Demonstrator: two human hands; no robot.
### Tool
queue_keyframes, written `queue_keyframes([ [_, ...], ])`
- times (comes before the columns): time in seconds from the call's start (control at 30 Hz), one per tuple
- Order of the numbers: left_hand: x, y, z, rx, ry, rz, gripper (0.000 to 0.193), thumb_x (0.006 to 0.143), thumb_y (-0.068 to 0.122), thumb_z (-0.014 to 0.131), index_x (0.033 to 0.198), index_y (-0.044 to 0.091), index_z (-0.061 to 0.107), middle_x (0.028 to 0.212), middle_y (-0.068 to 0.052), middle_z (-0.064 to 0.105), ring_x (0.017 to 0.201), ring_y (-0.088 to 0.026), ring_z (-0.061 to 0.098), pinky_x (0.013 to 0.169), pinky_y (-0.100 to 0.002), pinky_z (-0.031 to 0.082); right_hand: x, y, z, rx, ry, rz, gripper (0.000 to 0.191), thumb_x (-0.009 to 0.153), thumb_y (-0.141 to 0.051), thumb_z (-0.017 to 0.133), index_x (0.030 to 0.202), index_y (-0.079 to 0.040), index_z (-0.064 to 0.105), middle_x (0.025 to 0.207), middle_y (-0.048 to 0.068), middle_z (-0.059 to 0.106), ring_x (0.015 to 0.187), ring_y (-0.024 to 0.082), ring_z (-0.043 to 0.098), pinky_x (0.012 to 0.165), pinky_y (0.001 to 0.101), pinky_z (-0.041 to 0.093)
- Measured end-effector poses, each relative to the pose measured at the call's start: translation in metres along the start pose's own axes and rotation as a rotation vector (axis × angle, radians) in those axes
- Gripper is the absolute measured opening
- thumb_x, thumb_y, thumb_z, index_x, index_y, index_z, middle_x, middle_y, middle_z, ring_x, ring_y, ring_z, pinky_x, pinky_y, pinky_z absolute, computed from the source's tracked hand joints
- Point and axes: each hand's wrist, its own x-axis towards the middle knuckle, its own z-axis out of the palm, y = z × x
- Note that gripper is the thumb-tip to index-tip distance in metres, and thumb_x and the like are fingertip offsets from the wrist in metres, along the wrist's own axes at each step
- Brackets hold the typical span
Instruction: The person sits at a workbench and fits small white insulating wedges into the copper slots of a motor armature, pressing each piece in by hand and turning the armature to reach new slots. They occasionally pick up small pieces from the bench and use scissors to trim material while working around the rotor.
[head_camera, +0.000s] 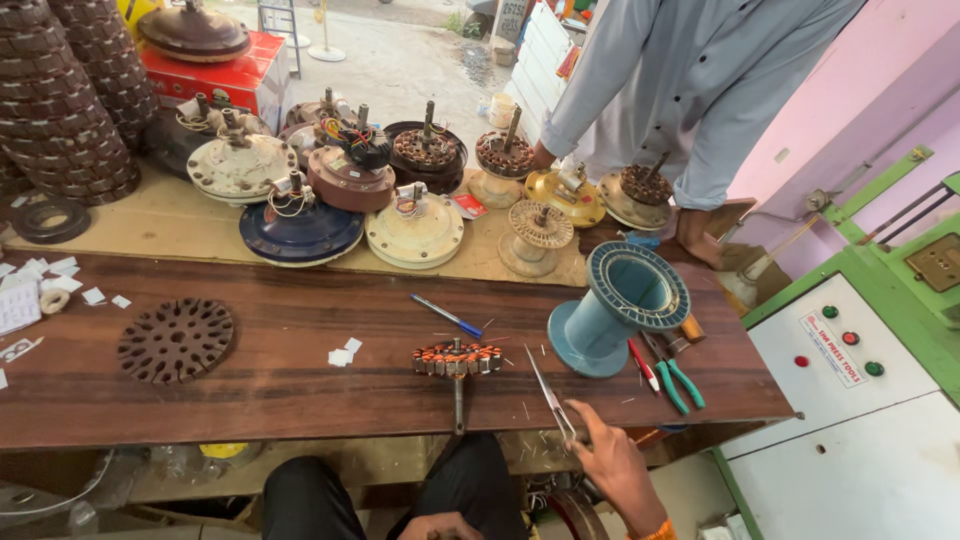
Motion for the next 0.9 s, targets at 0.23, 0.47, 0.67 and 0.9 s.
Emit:
queue_keyframes([
  [0.23, -0.006, 0.01, 0.022, 0.239, 0.303, -0.069, 0.024, 0.088, -0.001, 0.072, 0.112, -0.003, 0.076, 0.092, -0.008, 0.079, 0.076, -0.014, 0.072, 0.072, -0.031, 0.058, 0.013, 0.038, 0.023, 0.747, -0.111, -0.162, 0.085, 0.075, -0.009, 0.081, 0.15, -0.029, 0.048, 0.125, 0.005, 0.065, 0.11, 0.024, 0.065, 0.085, 0.0384, 0.055],
  [0.47, 0.014, 0.073, 0.038, 0.505, 0.339, 0.241, 0.008, 0.091, -0.003, 0.071, 0.099, -0.005, 0.074, 0.087, -0.008, 0.075, 0.079, -0.013, 0.07, 0.076, -0.029, 0.058, -0.009, 0.037, 0.037, 1.055, -0.388, -0.142, 0.053, 0.079, -0.01, 0.079, 0.13, -0.005, 0.066, 0.104, 0.005, 0.073, 0.095, 0.016, 0.066, 0.079, 0.0316, 0.051],
  [0.67, 0.045, 0.098, 0.028, 0.515, 0.463, 0.262, 0.017, 0.093, 0.004, 0.073, 0.11, 0.001, 0.074, 0.091, -0.002, 0.074, 0.075, -0.007, 0.066, 0.07, -0.024, 0.056, -0.027, -0.003, 0.02, 0.95, -0.463, -0.303, 0.047, 0.082, -0.018, 0.078, 0.125, -0.002, 0.066, 0.104, 0.002, 0.07, 0.094, 0.011, 0.063, 0.083, 0.0269, 0.052],
  [0.9, 0.058, 0.103, 0.028, 0.546, 0.584, 0.313, 0.013, 0.096, 0.007, 0.074, 0.107, 0.001, 0.078, 0.092, -0.003, 0.076, 0.074, -0.006, 0.067, 0.066, -0.024, 0.056, -0.048, -0.038, 0.0, 1.004, -0.823, -0.396, 0.075, 0.068, -0.037, 0.088, 0.129, 0.001, 0.067, 0.086, 0.0, 0.06, 0.075, 0.007, 0.052, 0.066, 0.024, 0.042],
])
